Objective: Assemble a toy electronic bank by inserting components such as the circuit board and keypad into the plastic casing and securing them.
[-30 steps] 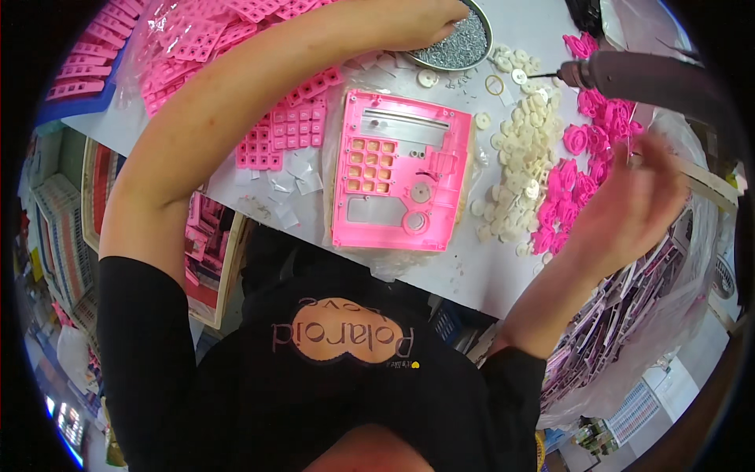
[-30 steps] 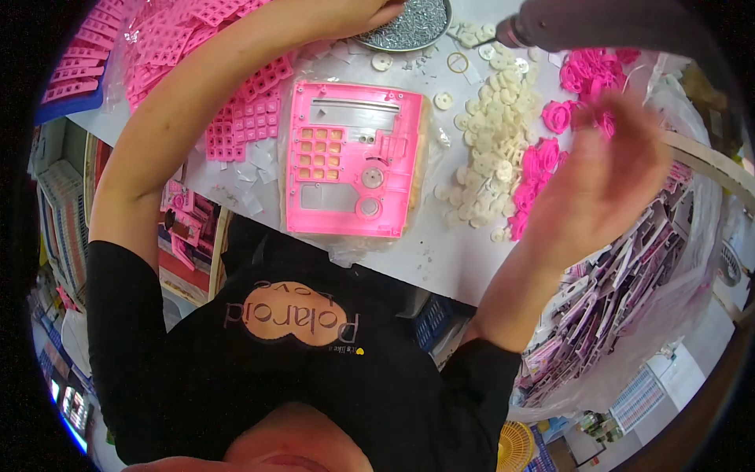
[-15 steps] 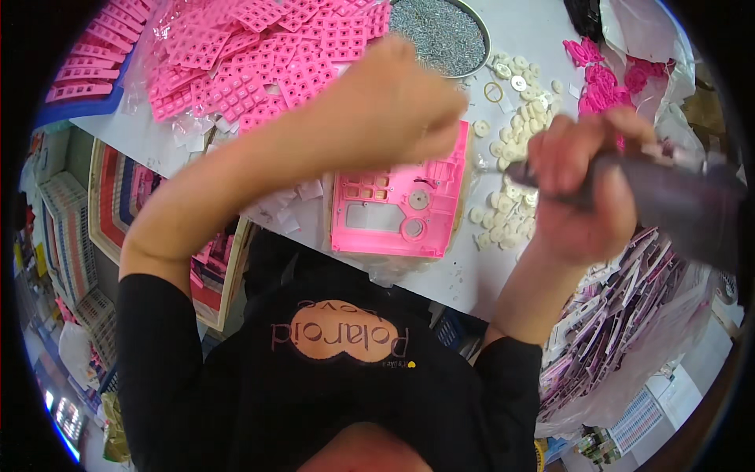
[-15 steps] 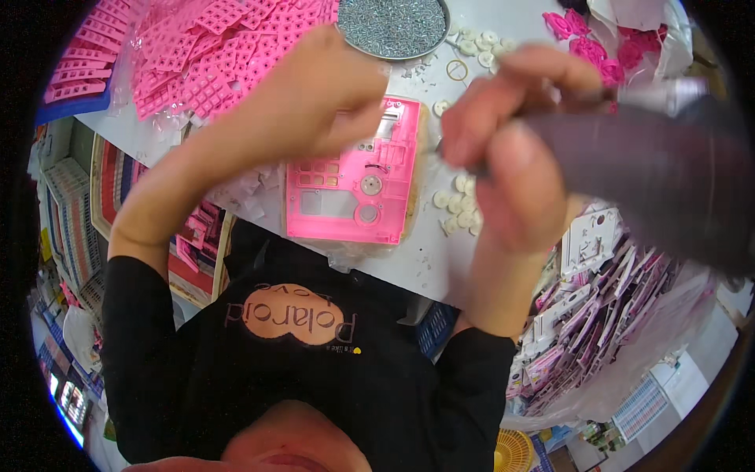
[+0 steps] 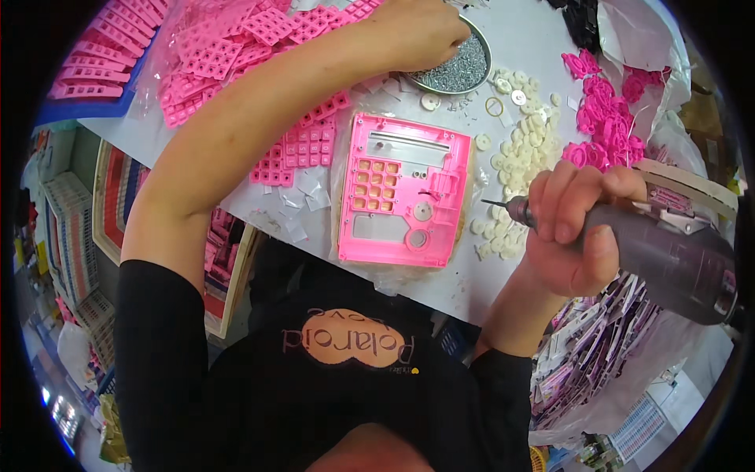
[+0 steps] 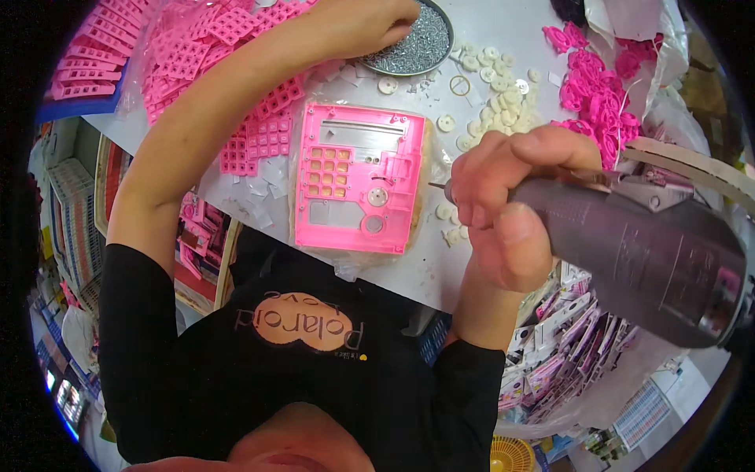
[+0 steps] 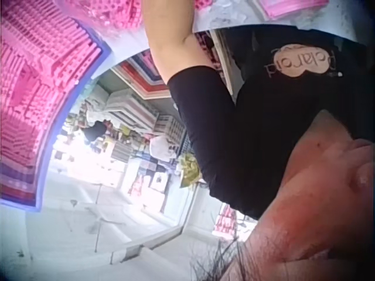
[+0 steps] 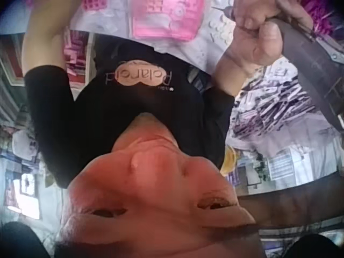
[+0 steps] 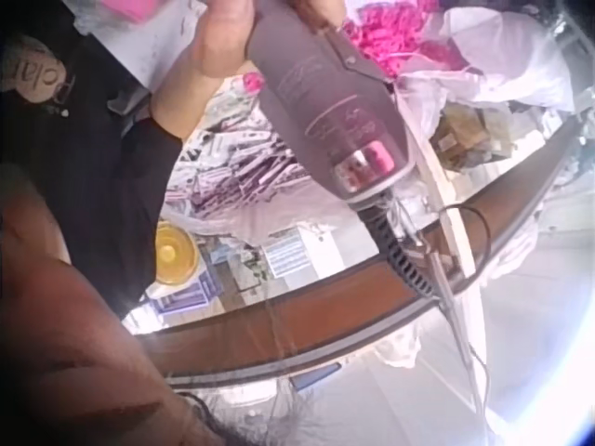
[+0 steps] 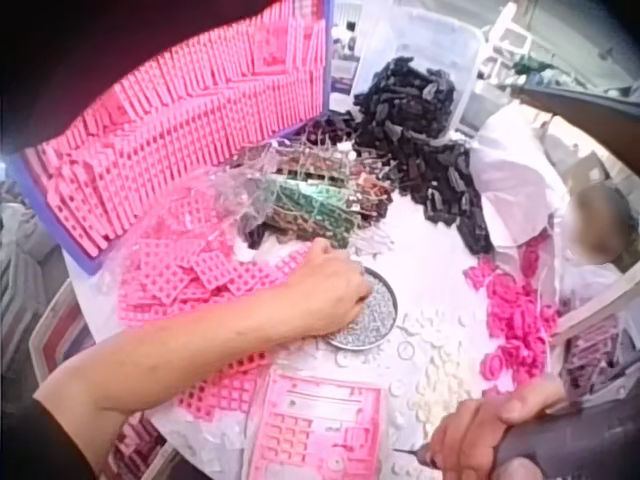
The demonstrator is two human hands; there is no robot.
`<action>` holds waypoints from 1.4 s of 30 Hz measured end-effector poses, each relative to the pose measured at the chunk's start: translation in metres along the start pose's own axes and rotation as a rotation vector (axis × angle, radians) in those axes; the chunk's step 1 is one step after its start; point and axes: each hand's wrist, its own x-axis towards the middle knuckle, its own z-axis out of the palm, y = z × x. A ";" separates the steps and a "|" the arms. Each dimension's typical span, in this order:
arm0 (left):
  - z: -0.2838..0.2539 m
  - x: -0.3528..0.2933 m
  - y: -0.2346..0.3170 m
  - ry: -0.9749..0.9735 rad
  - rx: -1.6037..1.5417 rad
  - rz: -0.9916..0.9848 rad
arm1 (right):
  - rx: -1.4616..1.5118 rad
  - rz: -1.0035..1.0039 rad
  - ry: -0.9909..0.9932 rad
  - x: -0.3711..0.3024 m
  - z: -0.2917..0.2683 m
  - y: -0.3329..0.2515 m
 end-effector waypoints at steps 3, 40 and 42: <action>-0.008 0.000 0.002 -0.063 0.020 0.013 | 0.003 -0.001 0.035 0.004 0.003 0.005; -0.038 -0.162 0.112 0.039 -0.362 0.260 | -0.018 0.131 0.071 -0.050 0.040 0.038; -0.036 -0.164 0.115 0.046 -0.332 0.286 | -0.112 0.055 -0.076 -0.049 0.037 0.043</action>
